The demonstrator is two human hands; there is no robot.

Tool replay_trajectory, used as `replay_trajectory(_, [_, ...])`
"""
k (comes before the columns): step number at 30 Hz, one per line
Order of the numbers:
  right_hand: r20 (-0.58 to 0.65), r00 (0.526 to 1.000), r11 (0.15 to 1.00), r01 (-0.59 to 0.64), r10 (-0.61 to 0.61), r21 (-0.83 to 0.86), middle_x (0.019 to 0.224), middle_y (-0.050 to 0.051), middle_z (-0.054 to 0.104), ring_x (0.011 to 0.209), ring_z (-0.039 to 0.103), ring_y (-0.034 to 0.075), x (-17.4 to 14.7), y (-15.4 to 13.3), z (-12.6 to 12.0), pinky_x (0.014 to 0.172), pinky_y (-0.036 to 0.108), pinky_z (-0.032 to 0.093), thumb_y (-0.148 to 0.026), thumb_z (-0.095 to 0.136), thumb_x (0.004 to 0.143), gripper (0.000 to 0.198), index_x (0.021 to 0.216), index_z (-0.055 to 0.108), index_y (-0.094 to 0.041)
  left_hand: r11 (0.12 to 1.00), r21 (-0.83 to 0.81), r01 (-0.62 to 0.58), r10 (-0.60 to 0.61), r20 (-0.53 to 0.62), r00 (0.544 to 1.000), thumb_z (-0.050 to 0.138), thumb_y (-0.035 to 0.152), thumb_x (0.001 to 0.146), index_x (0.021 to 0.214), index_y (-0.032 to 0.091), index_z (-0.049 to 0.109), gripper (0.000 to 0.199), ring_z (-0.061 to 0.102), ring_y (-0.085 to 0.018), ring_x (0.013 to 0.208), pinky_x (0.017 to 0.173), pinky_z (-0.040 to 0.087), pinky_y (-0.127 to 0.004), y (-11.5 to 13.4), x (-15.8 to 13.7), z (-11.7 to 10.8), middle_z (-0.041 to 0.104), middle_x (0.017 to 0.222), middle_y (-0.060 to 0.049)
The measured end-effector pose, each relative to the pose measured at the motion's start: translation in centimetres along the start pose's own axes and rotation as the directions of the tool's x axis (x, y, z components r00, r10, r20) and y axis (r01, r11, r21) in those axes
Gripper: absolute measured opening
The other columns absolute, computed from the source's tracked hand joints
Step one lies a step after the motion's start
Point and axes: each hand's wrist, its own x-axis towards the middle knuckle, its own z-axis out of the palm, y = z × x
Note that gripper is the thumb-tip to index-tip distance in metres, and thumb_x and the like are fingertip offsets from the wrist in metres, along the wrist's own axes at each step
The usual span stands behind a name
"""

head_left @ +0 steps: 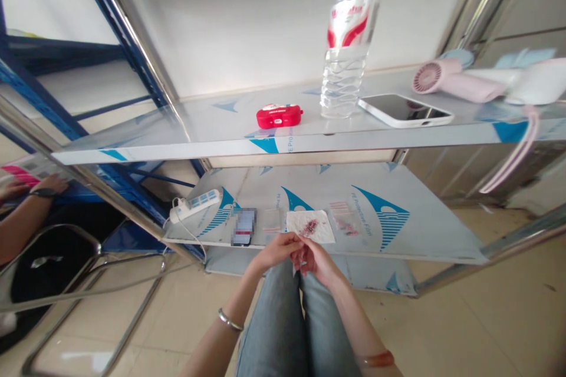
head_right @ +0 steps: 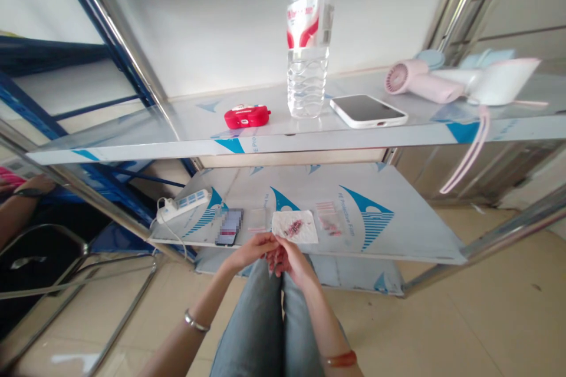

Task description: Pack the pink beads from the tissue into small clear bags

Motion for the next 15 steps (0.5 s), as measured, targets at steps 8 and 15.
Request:
replay_trajectory(8, [0.101,0.994,0.999,-0.046,0.048,-0.014,0.068,0.005,0.064,0.054,0.062,0.015,-1.5,-0.2,-1.2,0.035,0.019,0.041,-0.044,0.053,0.081,0.031,0.075,0.061,-0.014,0.997,-0.046,0.059,-0.058,0.018,0.998,0.054,0.045,0.076,0.069,0.013,0.051,0.032,0.042,-0.007,0.054,0.051,0.029,-0.021,-1.0,-0.7,0.0,0.047,0.058,0.003])
replay_trajectory(15, [0.084,0.995,0.990,-0.033,0.044,-0.136,0.072,0.004,0.064,0.060,0.064,0.016,-3.0,-0.7,-3.1,0.040,0.020,0.044,-0.045,0.054,0.081,0.028,0.078,0.061,-0.017,0.992,-0.008,0.129,-0.129,-0.091,0.987,0.046,0.037,0.078,0.063,0.015,0.049,0.027,0.043,-0.008,0.052,0.051,0.030,-0.022,-2.7,0.2,2.2,0.047,0.055,0.003])
